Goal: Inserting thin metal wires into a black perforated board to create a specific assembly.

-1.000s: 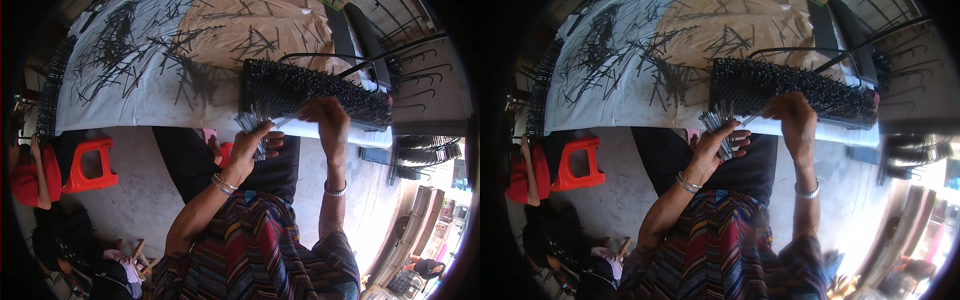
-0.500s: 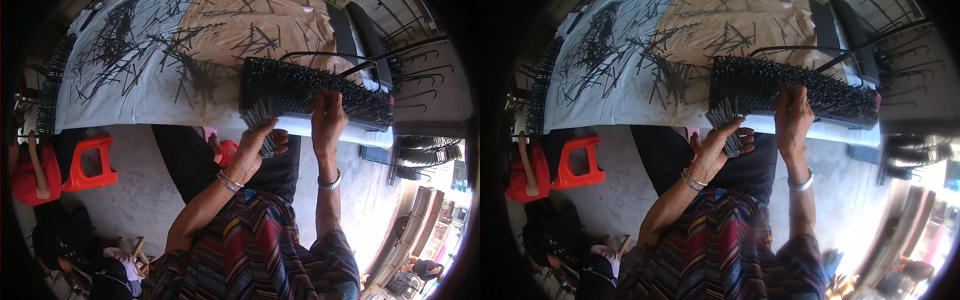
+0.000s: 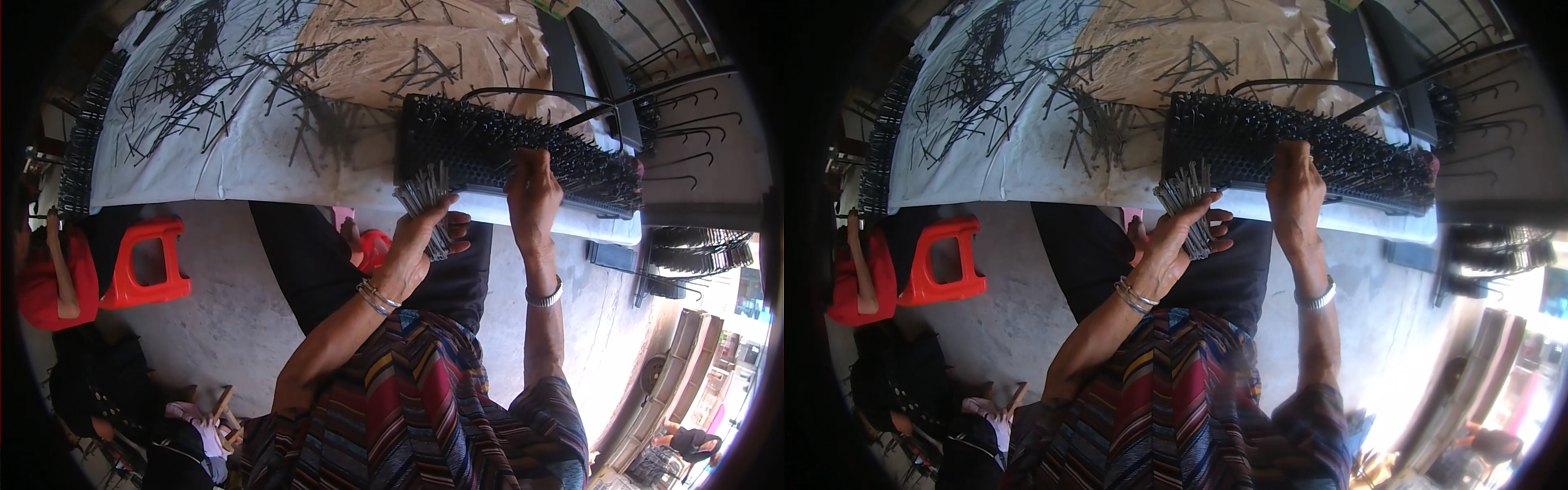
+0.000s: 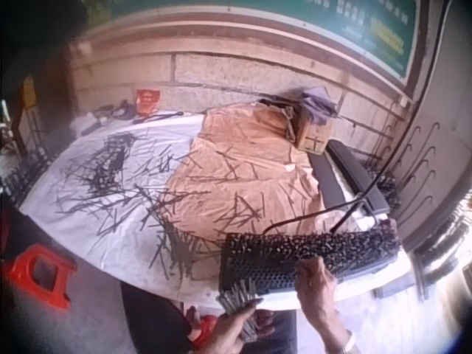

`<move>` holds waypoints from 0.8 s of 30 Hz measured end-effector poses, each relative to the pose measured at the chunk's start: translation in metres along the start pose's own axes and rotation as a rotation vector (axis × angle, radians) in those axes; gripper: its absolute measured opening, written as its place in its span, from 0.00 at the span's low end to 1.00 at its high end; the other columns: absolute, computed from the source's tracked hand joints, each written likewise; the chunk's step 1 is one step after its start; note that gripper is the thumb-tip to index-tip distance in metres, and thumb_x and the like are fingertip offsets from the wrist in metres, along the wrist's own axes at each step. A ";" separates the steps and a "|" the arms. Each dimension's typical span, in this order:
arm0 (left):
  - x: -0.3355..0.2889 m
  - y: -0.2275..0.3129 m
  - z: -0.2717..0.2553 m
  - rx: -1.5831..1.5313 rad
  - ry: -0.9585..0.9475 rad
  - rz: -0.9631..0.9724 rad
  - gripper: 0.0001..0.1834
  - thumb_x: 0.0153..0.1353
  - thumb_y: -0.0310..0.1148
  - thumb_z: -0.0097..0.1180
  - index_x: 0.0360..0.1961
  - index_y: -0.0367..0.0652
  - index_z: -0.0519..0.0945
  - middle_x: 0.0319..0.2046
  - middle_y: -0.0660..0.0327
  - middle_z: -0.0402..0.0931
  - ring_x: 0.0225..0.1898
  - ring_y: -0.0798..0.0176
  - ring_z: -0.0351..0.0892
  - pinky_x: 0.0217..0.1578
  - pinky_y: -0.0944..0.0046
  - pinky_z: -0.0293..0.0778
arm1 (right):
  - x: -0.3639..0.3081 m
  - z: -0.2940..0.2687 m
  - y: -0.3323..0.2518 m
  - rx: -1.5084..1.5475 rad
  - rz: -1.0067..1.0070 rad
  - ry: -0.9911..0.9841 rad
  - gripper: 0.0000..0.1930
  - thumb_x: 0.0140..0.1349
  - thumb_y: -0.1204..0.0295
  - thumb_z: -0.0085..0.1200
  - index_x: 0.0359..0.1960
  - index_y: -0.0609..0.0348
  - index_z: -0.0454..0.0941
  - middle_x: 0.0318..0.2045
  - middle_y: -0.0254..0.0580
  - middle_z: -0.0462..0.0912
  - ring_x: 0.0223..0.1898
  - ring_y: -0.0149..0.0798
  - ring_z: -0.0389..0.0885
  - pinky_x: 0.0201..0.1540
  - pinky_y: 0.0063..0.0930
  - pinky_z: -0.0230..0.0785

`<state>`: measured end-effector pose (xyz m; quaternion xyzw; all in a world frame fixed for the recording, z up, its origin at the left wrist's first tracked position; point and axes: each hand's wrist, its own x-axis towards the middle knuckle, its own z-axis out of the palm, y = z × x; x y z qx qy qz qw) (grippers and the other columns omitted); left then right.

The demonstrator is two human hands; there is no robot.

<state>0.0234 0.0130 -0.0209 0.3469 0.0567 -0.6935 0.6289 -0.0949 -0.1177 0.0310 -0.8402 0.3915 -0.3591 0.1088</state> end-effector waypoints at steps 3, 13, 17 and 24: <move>0.001 -0.001 0.002 0.046 0.011 0.021 0.14 0.65 0.37 0.54 0.48 0.43 0.78 0.33 0.57 0.80 0.29 0.68 0.76 0.30 0.63 0.79 | -0.001 0.008 0.006 -0.035 -0.076 0.005 0.04 0.61 0.80 0.52 0.34 0.58 0.71 0.24 0.46 0.77 0.26 0.50 0.79 0.26 0.37 0.71; -0.003 -0.007 0.001 0.027 0.028 0.060 0.12 0.62 0.35 0.58 0.43 0.40 0.80 0.30 0.55 0.82 0.22 0.70 0.73 0.23 0.69 0.74 | 0.010 0.008 -0.006 -0.267 -0.061 -0.071 0.06 0.57 0.77 0.59 0.37 0.55 0.81 0.36 0.40 0.76 0.32 0.41 0.79 0.32 0.31 0.72; -0.007 -0.008 0.001 -0.017 0.035 0.078 0.11 0.61 0.35 0.59 0.42 0.40 0.80 0.31 0.54 0.82 0.23 0.69 0.75 0.25 0.67 0.77 | -0.003 0.007 -0.017 -0.018 -0.075 0.076 0.09 0.58 0.77 0.59 0.41 0.53 0.84 0.37 0.39 0.77 0.34 0.36 0.79 0.32 0.27 0.71; -0.016 -0.007 0.009 0.095 0.007 0.098 0.13 0.60 0.36 0.62 0.41 0.39 0.80 0.31 0.53 0.83 0.22 0.68 0.76 0.22 0.68 0.73 | -0.019 -0.004 -0.022 0.538 0.391 -0.438 0.06 0.61 0.77 0.55 0.38 0.64 0.79 0.24 0.38 0.79 0.23 0.26 0.75 0.26 0.20 0.67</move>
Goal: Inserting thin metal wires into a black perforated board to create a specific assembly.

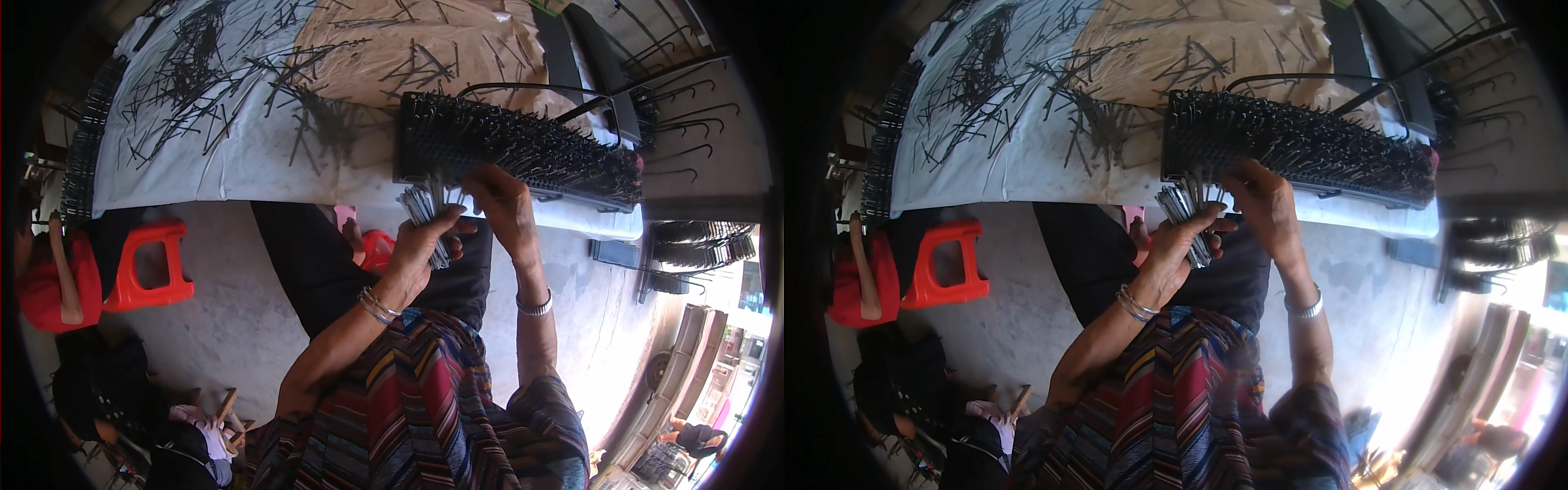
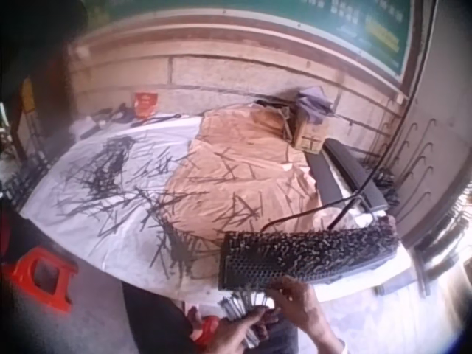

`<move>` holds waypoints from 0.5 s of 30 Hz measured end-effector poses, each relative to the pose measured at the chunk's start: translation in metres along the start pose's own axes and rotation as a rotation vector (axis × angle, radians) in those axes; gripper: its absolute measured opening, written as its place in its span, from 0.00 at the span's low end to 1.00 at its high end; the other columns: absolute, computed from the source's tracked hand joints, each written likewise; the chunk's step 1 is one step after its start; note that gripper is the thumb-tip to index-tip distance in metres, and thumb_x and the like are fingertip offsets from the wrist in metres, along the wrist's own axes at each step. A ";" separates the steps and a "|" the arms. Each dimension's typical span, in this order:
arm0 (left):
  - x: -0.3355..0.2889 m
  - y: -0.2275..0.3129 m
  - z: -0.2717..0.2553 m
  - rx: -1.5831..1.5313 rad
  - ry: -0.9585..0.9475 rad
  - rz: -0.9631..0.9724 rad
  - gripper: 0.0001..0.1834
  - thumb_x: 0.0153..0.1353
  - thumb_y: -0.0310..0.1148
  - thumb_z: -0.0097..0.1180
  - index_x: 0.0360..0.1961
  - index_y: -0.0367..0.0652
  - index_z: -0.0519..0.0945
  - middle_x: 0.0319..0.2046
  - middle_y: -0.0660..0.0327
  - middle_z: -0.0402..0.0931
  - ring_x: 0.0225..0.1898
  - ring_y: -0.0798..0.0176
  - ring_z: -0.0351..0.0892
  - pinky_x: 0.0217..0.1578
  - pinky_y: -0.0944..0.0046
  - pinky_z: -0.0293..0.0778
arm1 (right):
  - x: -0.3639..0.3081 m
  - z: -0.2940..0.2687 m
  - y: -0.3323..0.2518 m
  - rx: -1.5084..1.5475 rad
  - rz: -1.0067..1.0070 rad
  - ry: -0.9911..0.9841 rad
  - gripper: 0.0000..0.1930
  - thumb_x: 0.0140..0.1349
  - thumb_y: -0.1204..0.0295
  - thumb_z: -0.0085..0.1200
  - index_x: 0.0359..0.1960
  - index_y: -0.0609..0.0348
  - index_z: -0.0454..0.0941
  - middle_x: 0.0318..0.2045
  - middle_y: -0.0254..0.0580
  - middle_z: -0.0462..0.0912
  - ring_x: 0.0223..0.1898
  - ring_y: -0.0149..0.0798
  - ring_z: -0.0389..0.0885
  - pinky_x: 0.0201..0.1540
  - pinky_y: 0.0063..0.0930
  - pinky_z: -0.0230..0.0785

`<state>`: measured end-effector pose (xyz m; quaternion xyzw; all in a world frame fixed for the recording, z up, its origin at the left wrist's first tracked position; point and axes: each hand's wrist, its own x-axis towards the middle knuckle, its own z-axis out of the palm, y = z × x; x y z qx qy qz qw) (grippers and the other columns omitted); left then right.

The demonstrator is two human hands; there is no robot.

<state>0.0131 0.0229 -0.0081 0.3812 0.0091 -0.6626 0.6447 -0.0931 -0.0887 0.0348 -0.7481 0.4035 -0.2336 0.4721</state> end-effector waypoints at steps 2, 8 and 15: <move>0.001 -0.005 -0.002 0.042 -0.005 0.008 0.13 0.60 0.36 0.62 0.41 0.39 0.80 0.31 0.54 0.83 0.22 0.68 0.76 0.21 0.69 0.72 | 0.000 -0.001 0.005 0.100 -0.014 -0.057 0.05 0.61 0.77 0.54 0.37 0.66 0.78 0.24 0.38 0.80 0.23 0.25 0.75 0.25 0.20 0.67; 0.002 -0.003 -0.003 0.012 0.078 0.000 0.14 0.59 0.36 0.62 0.41 0.38 0.80 0.32 0.53 0.83 0.22 0.65 0.78 0.22 0.69 0.73 | -0.007 -0.009 -0.005 0.098 0.023 0.108 0.04 0.64 0.79 0.50 0.37 0.66 0.76 0.27 0.39 0.82 0.21 0.25 0.74 0.24 0.19 0.67; 0.009 -0.005 -0.011 -0.002 0.015 -0.026 0.13 0.58 0.36 0.63 0.39 0.39 0.81 0.30 0.54 0.83 0.20 0.69 0.76 0.22 0.68 0.74 | 0.008 -0.015 -0.003 -0.149 -0.309 0.558 0.04 0.62 0.82 0.52 0.37 0.61 0.76 0.26 0.38 0.81 0.20 0.24 0.75 0.20 0.19 0.65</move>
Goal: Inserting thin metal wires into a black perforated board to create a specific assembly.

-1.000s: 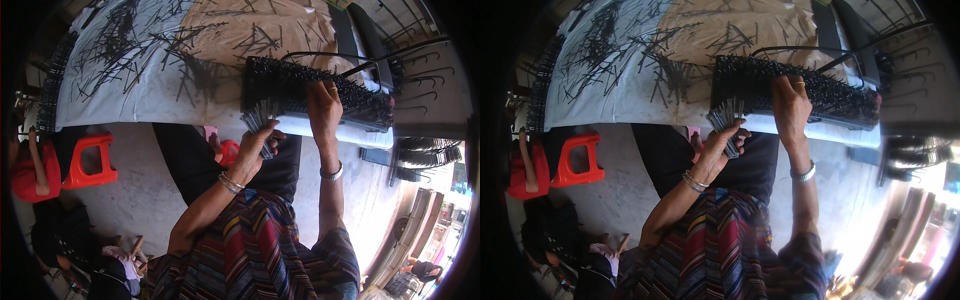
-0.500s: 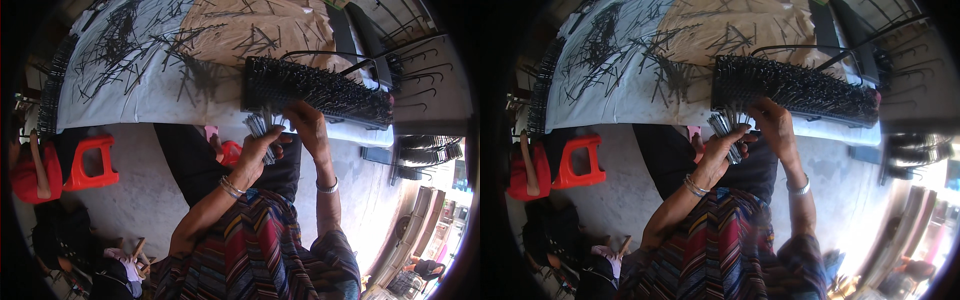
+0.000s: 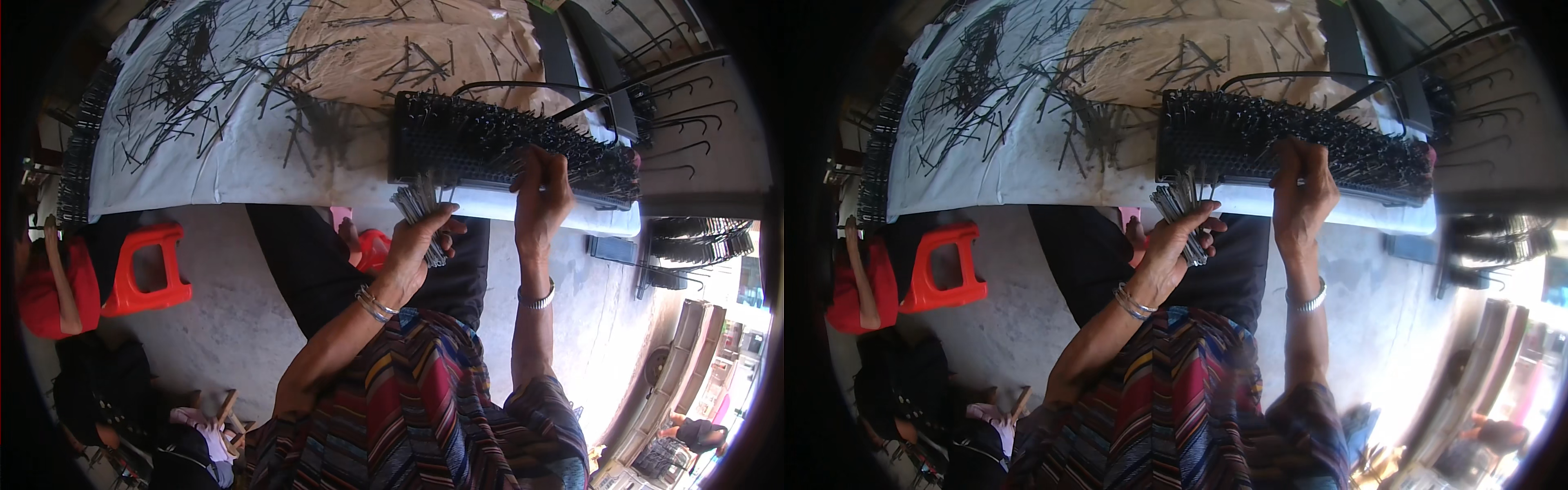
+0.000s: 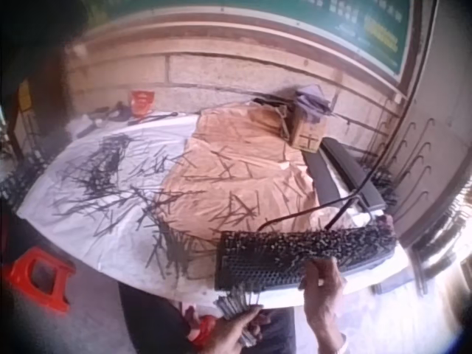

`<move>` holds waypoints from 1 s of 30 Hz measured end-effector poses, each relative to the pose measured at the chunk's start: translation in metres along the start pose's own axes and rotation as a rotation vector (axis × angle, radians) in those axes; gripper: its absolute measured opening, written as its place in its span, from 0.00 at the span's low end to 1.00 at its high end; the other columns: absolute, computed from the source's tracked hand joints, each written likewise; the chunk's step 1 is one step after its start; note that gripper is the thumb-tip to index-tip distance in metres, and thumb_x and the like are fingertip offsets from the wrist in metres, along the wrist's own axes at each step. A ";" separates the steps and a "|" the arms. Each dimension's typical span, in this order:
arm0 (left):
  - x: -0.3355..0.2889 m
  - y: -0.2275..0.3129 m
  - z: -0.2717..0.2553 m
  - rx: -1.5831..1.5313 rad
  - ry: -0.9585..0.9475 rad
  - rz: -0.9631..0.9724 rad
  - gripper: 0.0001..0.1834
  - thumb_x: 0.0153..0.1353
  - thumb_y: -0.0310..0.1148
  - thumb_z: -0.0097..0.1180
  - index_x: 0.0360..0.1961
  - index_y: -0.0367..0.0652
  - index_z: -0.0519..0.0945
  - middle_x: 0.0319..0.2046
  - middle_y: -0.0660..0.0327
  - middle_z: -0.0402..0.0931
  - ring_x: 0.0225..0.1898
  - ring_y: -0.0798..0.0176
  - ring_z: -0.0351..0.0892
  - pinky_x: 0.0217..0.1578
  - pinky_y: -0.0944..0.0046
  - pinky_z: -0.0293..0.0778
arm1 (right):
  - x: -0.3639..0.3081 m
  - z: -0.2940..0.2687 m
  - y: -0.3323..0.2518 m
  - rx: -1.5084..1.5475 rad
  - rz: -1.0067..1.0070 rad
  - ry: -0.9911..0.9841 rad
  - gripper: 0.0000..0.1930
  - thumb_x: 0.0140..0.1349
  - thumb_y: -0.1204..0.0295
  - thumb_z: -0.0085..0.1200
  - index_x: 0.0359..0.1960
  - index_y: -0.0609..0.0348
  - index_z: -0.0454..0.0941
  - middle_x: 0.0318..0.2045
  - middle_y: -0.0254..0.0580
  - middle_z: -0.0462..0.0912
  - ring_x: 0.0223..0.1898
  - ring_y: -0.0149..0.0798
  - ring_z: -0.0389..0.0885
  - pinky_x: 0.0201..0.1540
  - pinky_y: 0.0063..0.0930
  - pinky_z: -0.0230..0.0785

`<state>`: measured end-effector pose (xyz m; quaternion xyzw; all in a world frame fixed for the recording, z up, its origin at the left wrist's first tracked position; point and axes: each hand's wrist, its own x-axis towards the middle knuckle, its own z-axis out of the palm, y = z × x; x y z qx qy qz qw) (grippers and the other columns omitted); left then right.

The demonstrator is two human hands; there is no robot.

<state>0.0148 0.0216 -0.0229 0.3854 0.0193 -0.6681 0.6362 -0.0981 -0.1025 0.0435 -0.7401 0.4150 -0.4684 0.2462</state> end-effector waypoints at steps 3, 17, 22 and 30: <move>-0.002 -0.003 0.003 -0.034 -0.017 -0.016 0.13 0.59 0.37 0.62 0.39 0.39 0.81 0.29 0.55 0.82 0.20 0.71 0.74 0.22 0.69 0.74 | 0.002 0.004 0.007 -0.068 -0.020 -0.003 0.05 0.62 0.82 0.53 0.37 0.60 0.77 0.24 0.38 0.80 0.20 0.26 0.76 0.20 0.21 0.66; -0.007 -0.001 0.004 0.023 -0.004 -0.005 0.13 0.61 0.36 0.59 0.41 0.37 0.81 0.30 0.54 0.83 0.21 0.69 0.75 0.22 0.69 0.72 | -0.011 0.011 -0.002 -0.271 -0.119 -0.081 0.08 0.60 0.75 0.57 0.40 0.57 0.83 0.34 0.36 0.77 0.30 0.30 0.78 0.30 0.25 0.69; -0.011 0.000 0.007 0.069 -0.054 -0.018 0.14 0.61 0.36 0.60 0.42 0.37 0.81 0.32 0.53 0.83 0.24 0.66 0.77 0.22 0.69 0.71 | -0.025 -0.005 -0.009 -0.082 0.271 -0.508 0.07 0.59 0.76 0.57 0.38 0.61 0.80 0.27 0.43 0.81 0.28 0.36 0.80 0.31 0.27 0.70; -0.003 0.008 0.001 -0.009 -0.038 -0.048 0.18 0.61 0.41 0.61 0.47 0.40 0.79 0.38 0.53 0.82 0.34 0.60 0.83 0.32 0.56 0.84 | -0.021 -0.017 -0.023 -0.166 0.123 -0.045 0.03 0.62 0.81 0.52 0.37 0.62 0.74 0.28 0.41 0.82 0.25 0.32 0.80 0.27 0.24 0.70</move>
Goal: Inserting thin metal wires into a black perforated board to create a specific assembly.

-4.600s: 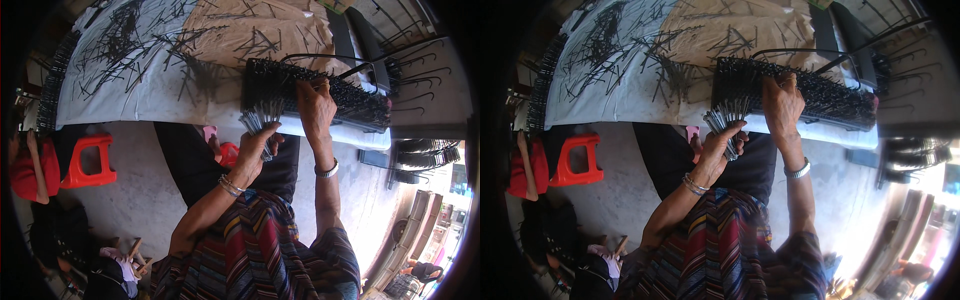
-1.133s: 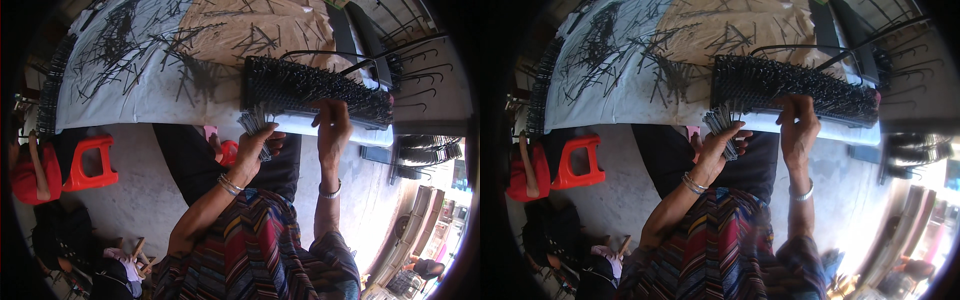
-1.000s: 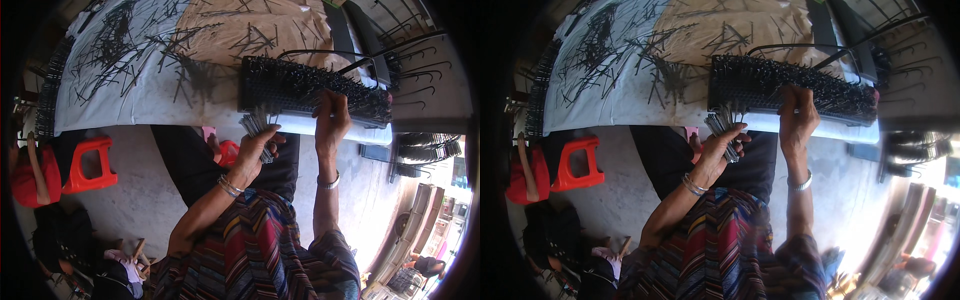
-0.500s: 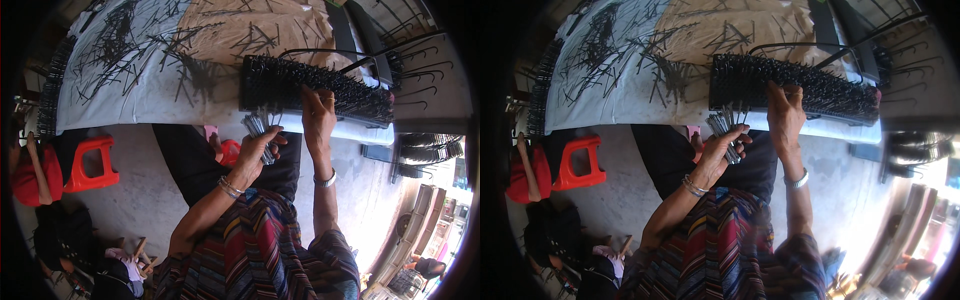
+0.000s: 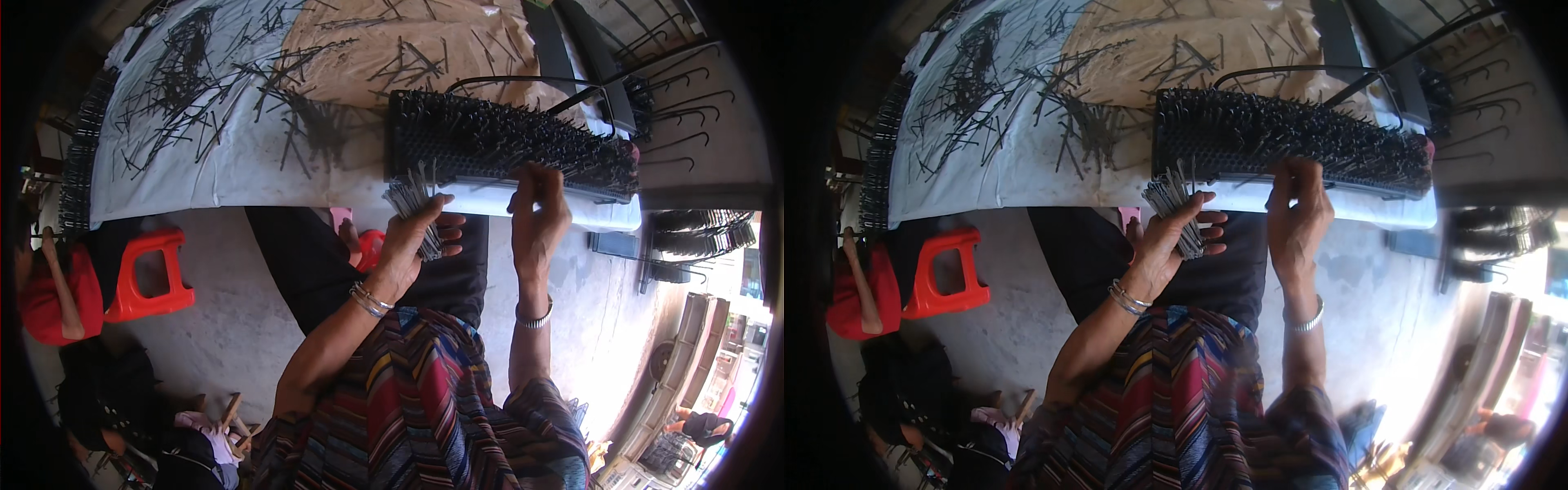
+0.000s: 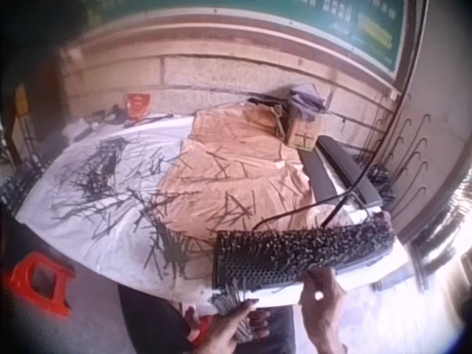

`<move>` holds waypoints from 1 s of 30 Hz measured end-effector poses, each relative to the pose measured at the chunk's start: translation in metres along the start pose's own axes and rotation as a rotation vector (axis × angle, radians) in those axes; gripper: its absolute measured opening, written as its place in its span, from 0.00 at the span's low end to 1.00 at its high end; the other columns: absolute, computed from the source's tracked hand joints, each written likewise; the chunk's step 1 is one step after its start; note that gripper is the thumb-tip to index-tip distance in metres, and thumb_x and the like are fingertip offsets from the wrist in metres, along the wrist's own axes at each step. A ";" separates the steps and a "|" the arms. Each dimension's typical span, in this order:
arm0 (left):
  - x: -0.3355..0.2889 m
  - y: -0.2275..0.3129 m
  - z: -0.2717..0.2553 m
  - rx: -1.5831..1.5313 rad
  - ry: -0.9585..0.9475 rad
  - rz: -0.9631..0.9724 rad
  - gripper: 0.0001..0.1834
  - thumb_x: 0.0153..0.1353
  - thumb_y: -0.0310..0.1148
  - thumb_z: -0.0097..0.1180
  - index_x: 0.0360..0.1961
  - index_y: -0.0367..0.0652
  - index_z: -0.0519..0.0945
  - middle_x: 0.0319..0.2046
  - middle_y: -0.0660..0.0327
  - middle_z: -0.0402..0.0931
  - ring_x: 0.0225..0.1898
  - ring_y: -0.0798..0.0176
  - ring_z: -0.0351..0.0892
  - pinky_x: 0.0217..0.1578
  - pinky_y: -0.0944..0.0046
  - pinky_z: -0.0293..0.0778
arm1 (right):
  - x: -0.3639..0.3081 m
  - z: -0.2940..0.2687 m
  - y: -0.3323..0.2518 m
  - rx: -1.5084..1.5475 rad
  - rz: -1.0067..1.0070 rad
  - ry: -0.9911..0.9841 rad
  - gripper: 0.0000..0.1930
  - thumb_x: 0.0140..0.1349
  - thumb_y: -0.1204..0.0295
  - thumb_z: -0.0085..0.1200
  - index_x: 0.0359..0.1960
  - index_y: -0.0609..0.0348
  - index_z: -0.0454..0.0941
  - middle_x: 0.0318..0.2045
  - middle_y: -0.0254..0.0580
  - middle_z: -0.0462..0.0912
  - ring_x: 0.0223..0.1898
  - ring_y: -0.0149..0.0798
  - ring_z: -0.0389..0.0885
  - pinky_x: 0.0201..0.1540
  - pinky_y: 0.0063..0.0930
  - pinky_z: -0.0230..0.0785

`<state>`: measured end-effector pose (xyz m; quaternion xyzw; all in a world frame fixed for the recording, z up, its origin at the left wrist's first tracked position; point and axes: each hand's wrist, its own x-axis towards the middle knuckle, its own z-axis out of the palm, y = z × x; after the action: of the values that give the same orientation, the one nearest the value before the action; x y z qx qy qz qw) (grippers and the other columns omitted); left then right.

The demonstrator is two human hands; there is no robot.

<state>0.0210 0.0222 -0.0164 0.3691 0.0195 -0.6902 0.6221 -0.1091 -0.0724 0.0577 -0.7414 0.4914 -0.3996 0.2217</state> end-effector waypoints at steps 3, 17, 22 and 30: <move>0.004 0.000 0.003 -0.020 0.017 -0.001 0.18 0.60 0.41 0.61 0.46 0.40 0.79 0.32 0.55 0.81 0.31 0.62 0.81 0.30 0.56 0.83 | 0.014 0.006 0.014 -0.079 -0.134 0.060 0.04 0.61 0.81 0.53 0.37 0.61 0.74 0.27 0.43 0.81 0.25 0.34 0.79 0.26 0.27 0.69; 0.001 -0.002 -0.003 0.075 -0.051 -0.003 0.18 0.64 0.42 0.56 0.45 0.38 0.80 0.22 0.61 0.75 0.18 0.73 0.65 0.21 0.69 0.69 | 0.028 0.027 0.027 -0.143 -0.246 0.039 0.05 0.60 0.78 0.55 0.37 0.55 0.78 0.28 0.42 0.80 0.25 0.39 0.80 0.27 0.30 0.71; -0.002 -0.005 0.000 0.133 -0.051 -0.002 0.20 0.62 0.45 0.58 0.44 0.37 0.81 0.21 0.60 0.76 0.17 0.73 0.65 0.20 0.69 0.67 | 0.023 0.034 0.028 -0.315 -0.292 -0.008 0.09 0.59 0.78 0.56 0.41 0.52 0.83 0.40 0.40 0.77 0.36 0.38 0.79 0.34 0.28 0.70; -0.008 -0.011 0.005 0.234 -0.108 -0.052 0.22 0.62 0.47 0.58 0.45 0.37 0.80 0.24 0.59 0.80 0.17 0.72 0.67 0.19 0.69 0.66 | 0.001 0.005 0.011 0.129 0.141 -0.531 0.06 0.61 0.75 0.54 0.38 0.64 0.78 0.28 0.44 0.82 0.28 0.31 0.80 0.31 0.26 0.70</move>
<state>0.0084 0.0293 -0.0131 0.4007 -0.0850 -0.7225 0.5570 -0.1113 -0.0782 0.0470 -0.7685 0.4398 -0.2054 0.4168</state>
